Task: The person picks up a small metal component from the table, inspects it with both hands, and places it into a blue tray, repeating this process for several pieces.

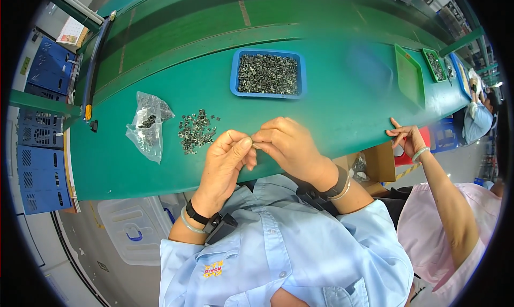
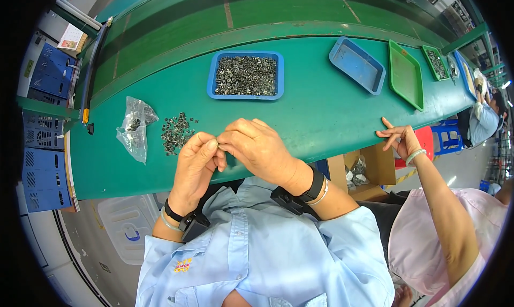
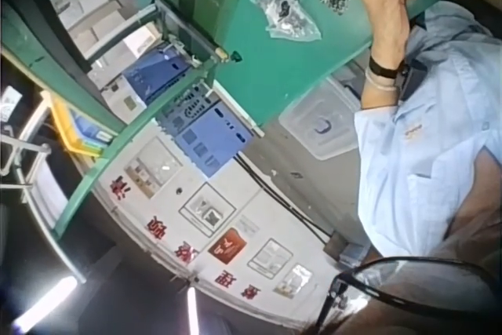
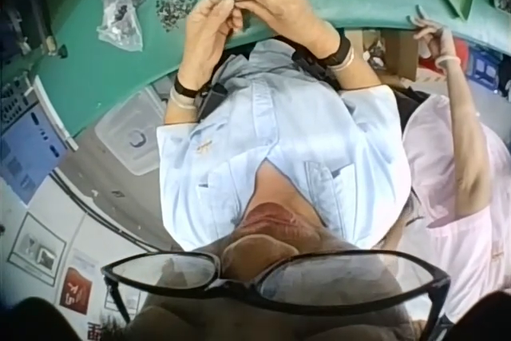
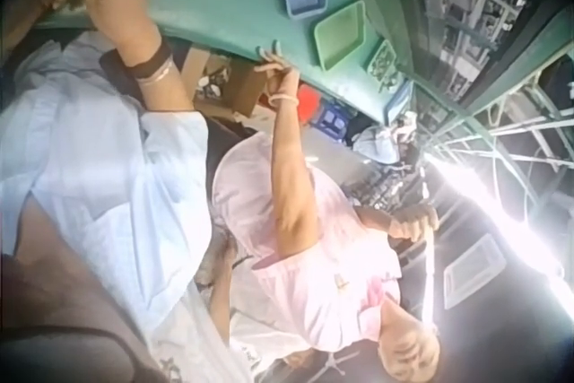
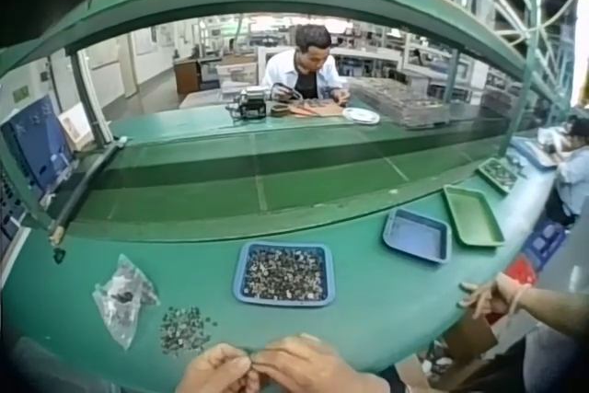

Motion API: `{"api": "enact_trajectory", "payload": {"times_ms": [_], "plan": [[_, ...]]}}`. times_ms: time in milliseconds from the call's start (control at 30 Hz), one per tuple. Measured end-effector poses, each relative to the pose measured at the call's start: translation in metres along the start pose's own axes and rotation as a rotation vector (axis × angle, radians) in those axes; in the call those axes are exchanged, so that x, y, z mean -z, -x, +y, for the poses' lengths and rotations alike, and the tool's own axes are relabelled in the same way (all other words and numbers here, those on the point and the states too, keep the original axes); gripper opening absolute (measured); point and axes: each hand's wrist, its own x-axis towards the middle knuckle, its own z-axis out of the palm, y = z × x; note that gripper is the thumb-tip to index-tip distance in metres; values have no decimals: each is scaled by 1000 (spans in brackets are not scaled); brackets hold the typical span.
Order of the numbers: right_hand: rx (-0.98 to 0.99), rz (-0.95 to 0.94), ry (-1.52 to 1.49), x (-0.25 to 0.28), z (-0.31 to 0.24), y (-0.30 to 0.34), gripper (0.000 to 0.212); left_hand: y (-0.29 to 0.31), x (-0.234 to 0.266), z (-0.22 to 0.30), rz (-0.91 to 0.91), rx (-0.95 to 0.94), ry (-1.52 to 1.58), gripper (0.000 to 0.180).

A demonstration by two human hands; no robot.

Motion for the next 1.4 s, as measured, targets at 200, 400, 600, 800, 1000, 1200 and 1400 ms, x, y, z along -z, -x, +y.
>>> {"api": "enact_trajectory", "payload": {"times_ms": [200, 400, 600, 800, 1000, 1200, 1400], "plan": [[-104, 62, -302, -2, -7, -1, 14, 6, -2, 4, -97, 53, 219, 14], [-96, 53, -346, -6, -12, -1, 14, 6, 6, -5, -164, 49, 326, 15], [-46, 9, -330, -7, -11, -2, 15, 7, 10, -4, -187, 55, 320, 16], [-12, -2, -290, -8, -11, -4, 16, 10, 10, 2, -174, 55, 258, 16], [-67, -12, -287, -11, -10, 0, 15, 12, 10, 6, -124, 55, 193, 14], [-142, 40, -389, -14, -10, 4, 12, 14, 3, 8, -78, 57, 220, 14], [-177, 46, -395, -13, -11, 4, 9, 14, 1, 6, -80, 22, 126, 14]]}}
